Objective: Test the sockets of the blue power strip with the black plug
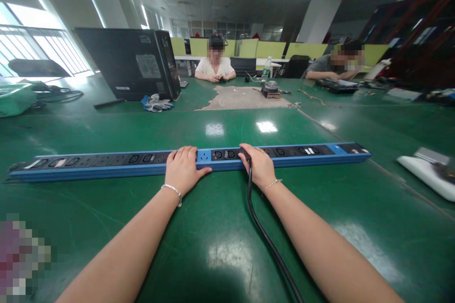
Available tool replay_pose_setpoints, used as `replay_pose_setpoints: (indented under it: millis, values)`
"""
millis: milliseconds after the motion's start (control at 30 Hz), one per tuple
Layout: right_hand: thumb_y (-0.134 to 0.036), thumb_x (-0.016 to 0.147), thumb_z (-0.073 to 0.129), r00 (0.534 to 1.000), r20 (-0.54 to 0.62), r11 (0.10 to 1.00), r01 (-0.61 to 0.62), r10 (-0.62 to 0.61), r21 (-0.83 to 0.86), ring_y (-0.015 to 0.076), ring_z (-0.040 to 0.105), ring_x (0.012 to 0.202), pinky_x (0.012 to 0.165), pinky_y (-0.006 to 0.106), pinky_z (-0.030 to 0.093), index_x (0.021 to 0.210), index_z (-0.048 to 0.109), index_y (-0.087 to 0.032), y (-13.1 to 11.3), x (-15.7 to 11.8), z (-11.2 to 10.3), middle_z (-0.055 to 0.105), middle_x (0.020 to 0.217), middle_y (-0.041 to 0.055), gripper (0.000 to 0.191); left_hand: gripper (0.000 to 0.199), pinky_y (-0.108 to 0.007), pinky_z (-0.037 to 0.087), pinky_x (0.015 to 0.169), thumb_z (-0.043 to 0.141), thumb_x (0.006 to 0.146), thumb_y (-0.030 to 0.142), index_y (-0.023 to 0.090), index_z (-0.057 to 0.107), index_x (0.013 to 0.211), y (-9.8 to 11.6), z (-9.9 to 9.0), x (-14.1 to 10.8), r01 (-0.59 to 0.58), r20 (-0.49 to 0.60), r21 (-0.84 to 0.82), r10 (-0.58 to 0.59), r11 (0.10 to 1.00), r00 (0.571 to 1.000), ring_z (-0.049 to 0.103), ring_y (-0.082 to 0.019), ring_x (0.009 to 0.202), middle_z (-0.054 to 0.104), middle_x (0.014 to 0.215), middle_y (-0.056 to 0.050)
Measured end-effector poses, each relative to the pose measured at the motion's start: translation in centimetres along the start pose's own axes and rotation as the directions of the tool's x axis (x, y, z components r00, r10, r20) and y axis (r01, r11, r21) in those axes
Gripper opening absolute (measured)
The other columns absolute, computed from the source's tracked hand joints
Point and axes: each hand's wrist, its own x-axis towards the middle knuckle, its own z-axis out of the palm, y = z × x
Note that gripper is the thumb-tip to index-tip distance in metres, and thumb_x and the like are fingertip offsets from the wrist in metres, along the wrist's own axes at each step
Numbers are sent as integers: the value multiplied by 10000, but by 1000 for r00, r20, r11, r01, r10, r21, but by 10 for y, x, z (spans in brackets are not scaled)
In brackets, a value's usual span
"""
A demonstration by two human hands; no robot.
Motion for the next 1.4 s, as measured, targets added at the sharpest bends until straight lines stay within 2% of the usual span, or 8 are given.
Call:
replay_pose_setpoints:
  millis: [400, 633, 733, 800, 833, 967, 1200, 1400]
  values:
    - [-303, 908, 417, 997, -59, 998, 56, -54, 35, 187, 621, 961, 887, 314, 474, 1124, 561, -161, 1, 0, 0, 666, 1051, 87, 296, 663, -438, 273, 1004, 556, 715, 598, 143, 466, 1189, 0, -1, -1, -7, -5, 0, 7, 1000, 1000, 456, -285, 1179, 562, 1225, -156]
    - [-327, 907, 404, 996, -3, 988, 86, -86, 132, 203, 606, 1008, 881, 320, 487, 1134, 564, -167, 4, 2, 0, 641, 1108, 106, 321, 664, -444, 263, 1011, 549, 721, 597, 148, 458, 1202, 0, -1, -1, -5, 6, -11, 5, 1000, 1000, 443, -290, 1192, 548, 1241, -158]
    - [-388, 907, 384, 973, -173, 953, -100, 155, 287, 189, 635, 915, 824, 321, 510, 1149, 555, -191, 10, 13, -8, 655, 1049, 86, 355, 666, -445, 260, 1015, 548, 722, 596, 152, 451, 1209, -1, 0, -1, -7, 1, -14, 7, 1000, 1000, 435, -290, 1202, 544, 1246, -156]
    - [-433, 904, 369, 890, -279, 883, -228, 359, 410, 181, 641, 867, 788, 327, 518, 1166, 542, -203, 19, 21, -18, 657, 1010, 72, 389, 667, -446, 262, 1015, 546, 721, 599, 155, 452, 1210, 0, 0, -1, -8, 5, -16, 8, 1000, 1000, 434, -290, 1202, 545, 1245, -154]
    - [-454, 889, 395, 862, -301, 856, -246, 408, 454, 184, 637, 874, 794, 332, 515, 1149, 552, -201, 25, 24, -23, 656, 1005, 71, 396, 666, -447, 263, 1015, 544, 721, 600, 157, 454, 1210, 0, 0, -1, -7, 8, -15, 7, 1000, 1000, 435, -290, 1200, 545, 1245, -154]
    - [-487, 806, 527, 876, -256, 836, -246, 408, 491, 206, 619, 930, 883, 376, 471, 1029, 613, -195, 51, 21, -42, 667, 993, 73, 377, 658, -450, 271, 1008, 544, 720, 600, 159, 462, 1202, 0, -1, -1, -2, 12, -12, 2, 1000, 1000, 443, -290, 1192, 549, 1239, -155]
    - [-479, 809, 506, 902, -135, 868, -340, 410, 361, 227, 617, 939, 886, 408, 461, 1032, 629, -189, 105, -7, -70, 673, 1009, 88, 386, 647, -456, 280, 999, 554, 717, 590, 156, 470, 1190, -1, -1, 0, -8, 8, -21, 8, 1000, 1000, 455, -290, 1176, 563, 1215, -151]
    - [-468, 834, 460, 934, -21, 916, -346, 357, 201, 238, 607, 951, 868, 384, 461, 1071, 628, -198, 119, -25, -75, 672, 1012, 73, 397, 649, -452, 274, 1001, 540, 727, 587, 158, 458, 1207, -1, -1, 0, -8, 15, -31, 8, 999, 1000, 450, -290, 1181, 556, 1225, -153]
